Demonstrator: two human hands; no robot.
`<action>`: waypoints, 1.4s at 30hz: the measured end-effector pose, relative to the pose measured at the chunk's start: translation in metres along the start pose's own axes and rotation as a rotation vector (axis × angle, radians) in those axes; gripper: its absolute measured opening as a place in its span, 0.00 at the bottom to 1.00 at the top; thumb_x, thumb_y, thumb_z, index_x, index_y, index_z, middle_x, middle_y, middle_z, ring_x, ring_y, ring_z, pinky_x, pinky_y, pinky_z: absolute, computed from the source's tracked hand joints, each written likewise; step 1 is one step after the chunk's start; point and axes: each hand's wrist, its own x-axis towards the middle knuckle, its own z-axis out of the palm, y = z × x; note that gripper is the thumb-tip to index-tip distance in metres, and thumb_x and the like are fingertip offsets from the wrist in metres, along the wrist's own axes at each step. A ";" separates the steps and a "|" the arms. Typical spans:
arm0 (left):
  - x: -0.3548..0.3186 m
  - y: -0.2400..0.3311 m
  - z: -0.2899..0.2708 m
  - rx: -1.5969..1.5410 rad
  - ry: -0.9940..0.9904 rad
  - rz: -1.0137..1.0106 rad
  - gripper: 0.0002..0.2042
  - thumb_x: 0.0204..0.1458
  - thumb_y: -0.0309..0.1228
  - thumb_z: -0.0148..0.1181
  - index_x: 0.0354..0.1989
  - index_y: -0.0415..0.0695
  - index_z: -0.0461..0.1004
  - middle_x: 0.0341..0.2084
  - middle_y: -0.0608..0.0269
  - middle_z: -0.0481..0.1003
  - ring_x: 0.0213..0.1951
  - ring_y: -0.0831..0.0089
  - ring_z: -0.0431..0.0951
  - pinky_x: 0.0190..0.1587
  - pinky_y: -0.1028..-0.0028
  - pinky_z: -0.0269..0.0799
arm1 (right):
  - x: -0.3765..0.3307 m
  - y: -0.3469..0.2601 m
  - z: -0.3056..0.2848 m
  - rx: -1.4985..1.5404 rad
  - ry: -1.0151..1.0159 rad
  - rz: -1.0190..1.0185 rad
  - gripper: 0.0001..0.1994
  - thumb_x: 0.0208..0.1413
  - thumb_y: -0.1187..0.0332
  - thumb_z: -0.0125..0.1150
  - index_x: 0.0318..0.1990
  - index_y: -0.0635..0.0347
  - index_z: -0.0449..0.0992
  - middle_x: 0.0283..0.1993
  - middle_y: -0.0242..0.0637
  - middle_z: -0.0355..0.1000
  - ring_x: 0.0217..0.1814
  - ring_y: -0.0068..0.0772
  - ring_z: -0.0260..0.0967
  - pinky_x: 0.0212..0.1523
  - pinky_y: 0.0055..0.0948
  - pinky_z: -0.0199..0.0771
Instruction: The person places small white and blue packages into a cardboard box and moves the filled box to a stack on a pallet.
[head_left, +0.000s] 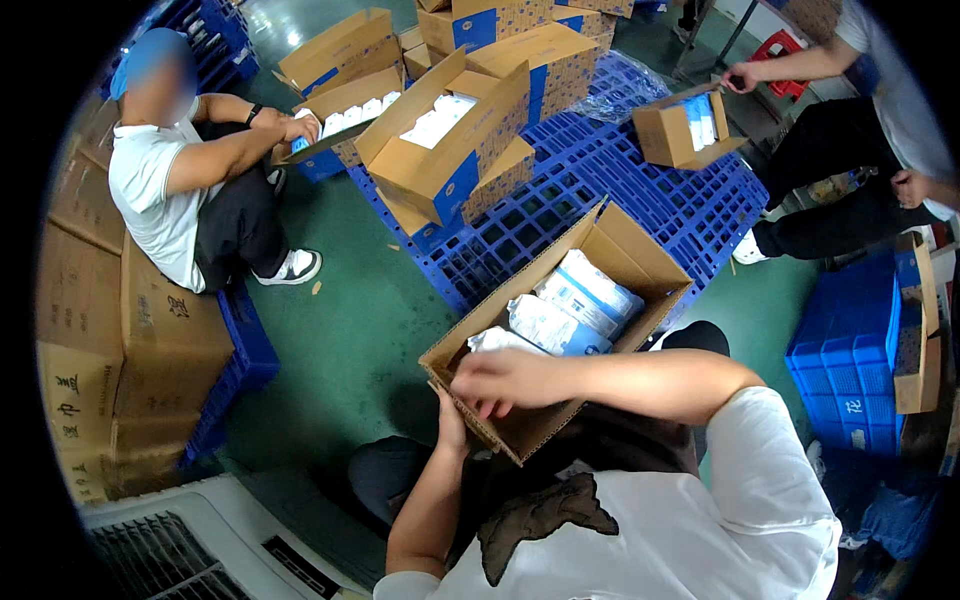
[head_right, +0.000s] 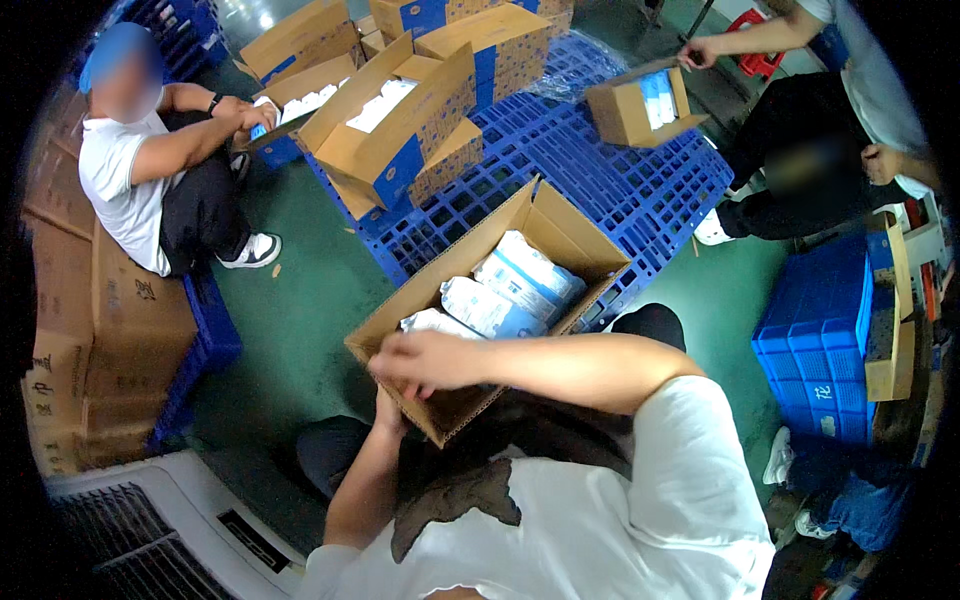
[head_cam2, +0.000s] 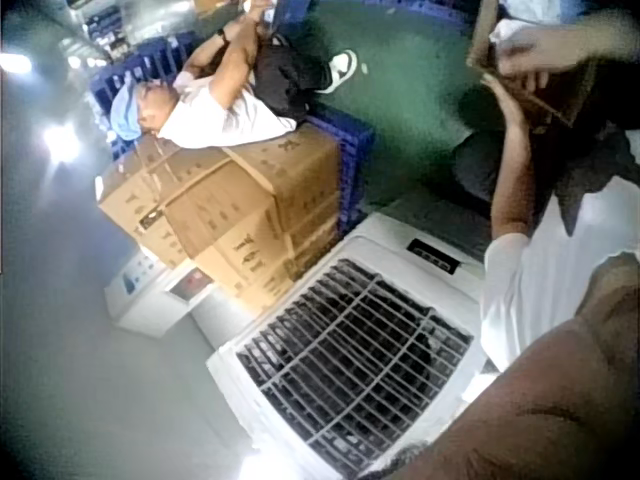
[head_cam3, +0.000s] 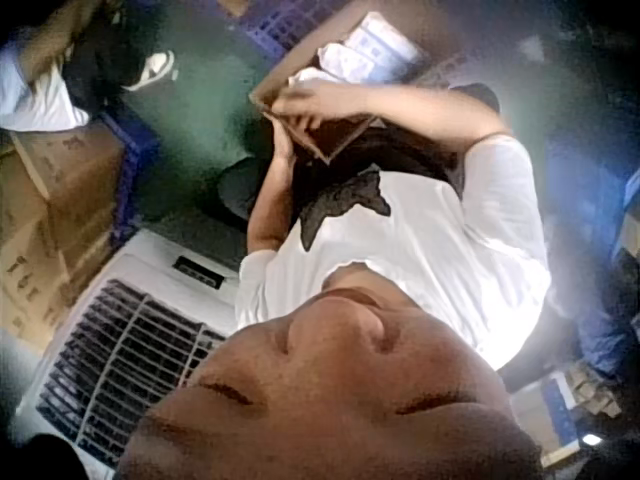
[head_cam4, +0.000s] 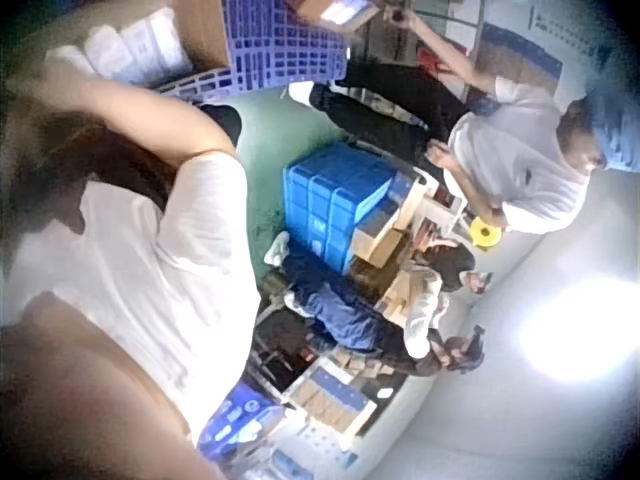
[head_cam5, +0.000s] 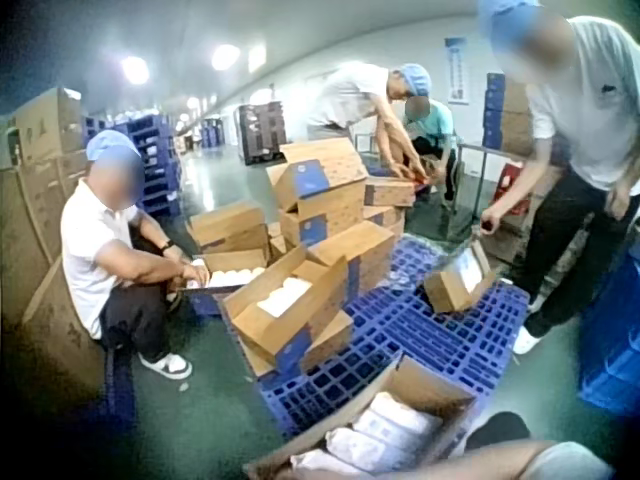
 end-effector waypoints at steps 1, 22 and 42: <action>0.001 -0.007 -0.005 -0.153 -0.076 0.069 0.33 0.55 0.60 0.30 0.57 0.44 0.59 0.51 0.58 0.65 0.50 0.65 0.67 0.53 0.66 0.64 | -0.008 -0.005 -0.020 -0.203 0.044 -0.105 0.17 0.57 0.56 0.51 0.40 0.63 0.70 0.32 0.40 0.72 0.34 0.30 0.72 0.35 0.30 0.71; 0.075 -0.004 0.140 -0.056 -0.362 -0.335 0.41 0.49 0.67 0.34 0.66 0.51 0.45 0.64 0.56 0.49 0.64 0.58 0.48 0.62 0.54 0.44 | -0.216 0.084 -0.258 -0.776 1.213 -0.347 0.25 0.38 0.89 0.39 0.46 0.63 0.71 0.57 0.41 0.66 0.62 0.37 0.60 0.59 0.27 0.57; 0.244 0.171 0.114 0.954 0.641 0.958 0.17 0.45 0.36 0.62 0.40 0.37 0.72 0.31 0.44 0.75 0.36 0.49 0.75 0.38 0.62 0.71 | -0.233 0.086 -0.315 -0.757 1.436 -0.344 0.12 0.46 0.79 0.53 0.41 0.67 0.74 0.47 0.44 0.72 0.52 0.36 0.69 0.55 0.29 0.64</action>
